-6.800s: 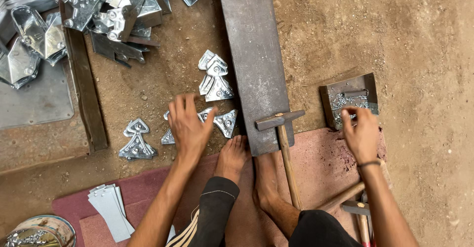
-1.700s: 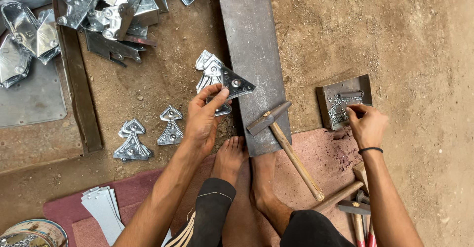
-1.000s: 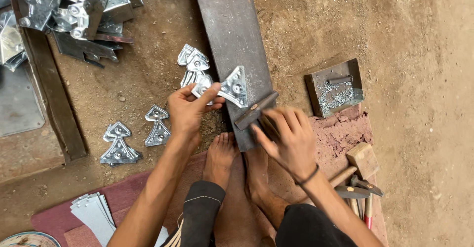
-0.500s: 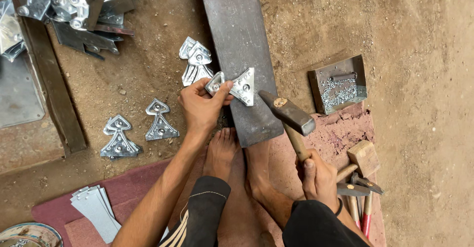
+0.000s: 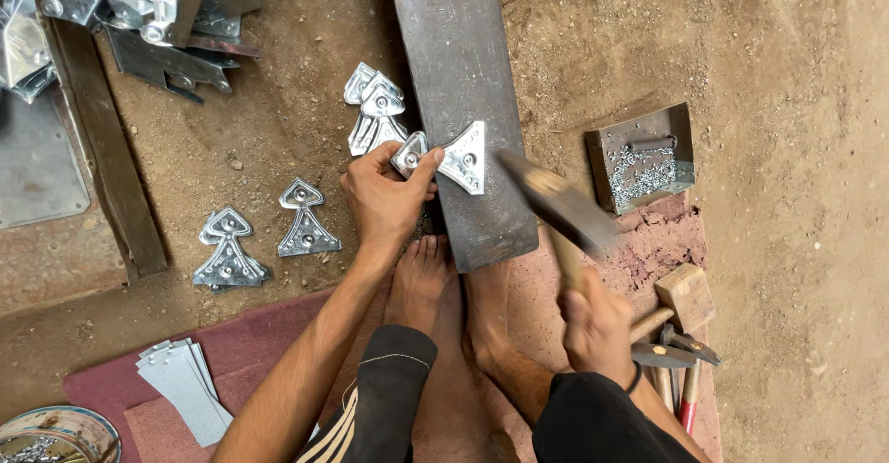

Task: The person sits on the ground and hammers small metal fasteners into shaped sheet-metal ornament pieces placed on a long steel beam, working one piece at a time. They pick each ornament, position it on the beam, hammer the fasteners in, and set the finished piece aside with completed pieces.

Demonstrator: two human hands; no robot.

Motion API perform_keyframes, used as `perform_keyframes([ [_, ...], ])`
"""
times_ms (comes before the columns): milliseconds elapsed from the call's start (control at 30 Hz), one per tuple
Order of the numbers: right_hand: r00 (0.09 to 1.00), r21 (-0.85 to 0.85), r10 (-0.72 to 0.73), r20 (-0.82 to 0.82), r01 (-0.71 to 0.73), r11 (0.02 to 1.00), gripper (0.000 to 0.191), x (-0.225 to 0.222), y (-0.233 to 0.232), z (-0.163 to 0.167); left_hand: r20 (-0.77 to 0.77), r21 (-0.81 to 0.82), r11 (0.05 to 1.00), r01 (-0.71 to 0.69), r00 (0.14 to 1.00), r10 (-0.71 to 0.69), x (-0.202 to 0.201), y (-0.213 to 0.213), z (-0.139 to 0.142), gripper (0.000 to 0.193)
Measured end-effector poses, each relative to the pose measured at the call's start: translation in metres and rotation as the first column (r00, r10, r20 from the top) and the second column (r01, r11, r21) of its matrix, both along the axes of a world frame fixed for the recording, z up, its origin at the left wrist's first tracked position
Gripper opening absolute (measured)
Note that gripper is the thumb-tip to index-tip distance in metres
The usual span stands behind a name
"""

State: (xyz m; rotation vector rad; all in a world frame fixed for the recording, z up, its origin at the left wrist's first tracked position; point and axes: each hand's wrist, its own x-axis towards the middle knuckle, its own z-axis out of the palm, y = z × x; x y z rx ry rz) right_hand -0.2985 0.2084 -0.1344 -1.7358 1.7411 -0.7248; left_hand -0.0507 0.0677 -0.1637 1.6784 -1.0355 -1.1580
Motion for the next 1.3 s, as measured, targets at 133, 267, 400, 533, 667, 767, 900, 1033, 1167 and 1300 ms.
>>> perform_keyframes([
  [133, 0.996, 0.306, -0.006, -0.094, 0.035, 0.951, 0.027, -0.002, -0.004, 0.0, 0.016, 0.018, 1.0, -0.004, 1.0, 0.003, 0.001, 0.002, 0.003, 0.026],
  [267, 0.989, 0.003, -0.136, -0.055, 0.136, 0.991, 0.025, 0.001, 0.007, 0.004, 0.029, 0.022, 1.0, 0.012, 1.0, -0.013, 0.003, 0.001, 0.003, 0.026],
  [400, 0.973, -0.241, -0.176, 0.151, 0.209, 0.948, 0.025, 0.012, 0.011, 0.003, 0.054, 0.041, 0.999, 0.006, 0.998, -0.008, 0.005, 0.003, 0.003, 0.028],
  [533, 0.821, -0.27, -0.035, 0.569, 0.227, 0.936, 0.025, -0.002, 0.006, 0.012, 0.015, 0.025, 1.0, -0.012, 1.0, 0.012, 0.007, 0.006, 0.008, 0.028],
  [667, 0.801, -0.391, 0.042, 0.597, 0.245, 0.887, 0.034, -0.006, 0.001, 0.005, -0.016, 0.036, 0.999, -0.02, 1.0, 0.021, 0.011, 0.006, 0.017, 0.028],
  [767, 0.885, 0.024, -0.169, 0.434, 0.177, 0.984, 0.035, 0.002, 0.008, -0.011, -0.014, 0.037, 0.999, -0.022, 1.0, 0.023, 0.015, 0.008, 0.022, 0.028],
  [900, 0.997, 0.294, -0.009, 0.081, -0.015, 0.956, 0.029, 0.006, 0.042, -0.029, -0.023, 0.088, 0.996, -0.022, 0.999, 0.024, 0.021, 0.009, 0.028, 0.029],
  [1033, 0.764, 0.775, -0.476, 0.436, -0.05, 0.63, 0.035, -0.004, 0.064, -0.053, -0.169, -0.112, 0.993, -0.041, 0.985, 0.022, 0.057, -0.011, 0.033, 0.022],
  [1167, 0.705, 0.685, -0.375, 0.602, -0.214, 0.697, 0.045, -0.012, 0.071, -0.079, 0.188, -0.005, 0.996, 0.09, 0.978, -0.087, 0.11, -0.043, 0.024, 0.012],
  [1300, 0.733, 0.722, -0.402, 0.549, -0.174, 0.67, 0.046, -0.016, 0.072, -0.087, 0.477, 0.043, 0.943, 0.329, 0.823, -0.309, 0.102, -0.045, -0.013, 0.028],
])
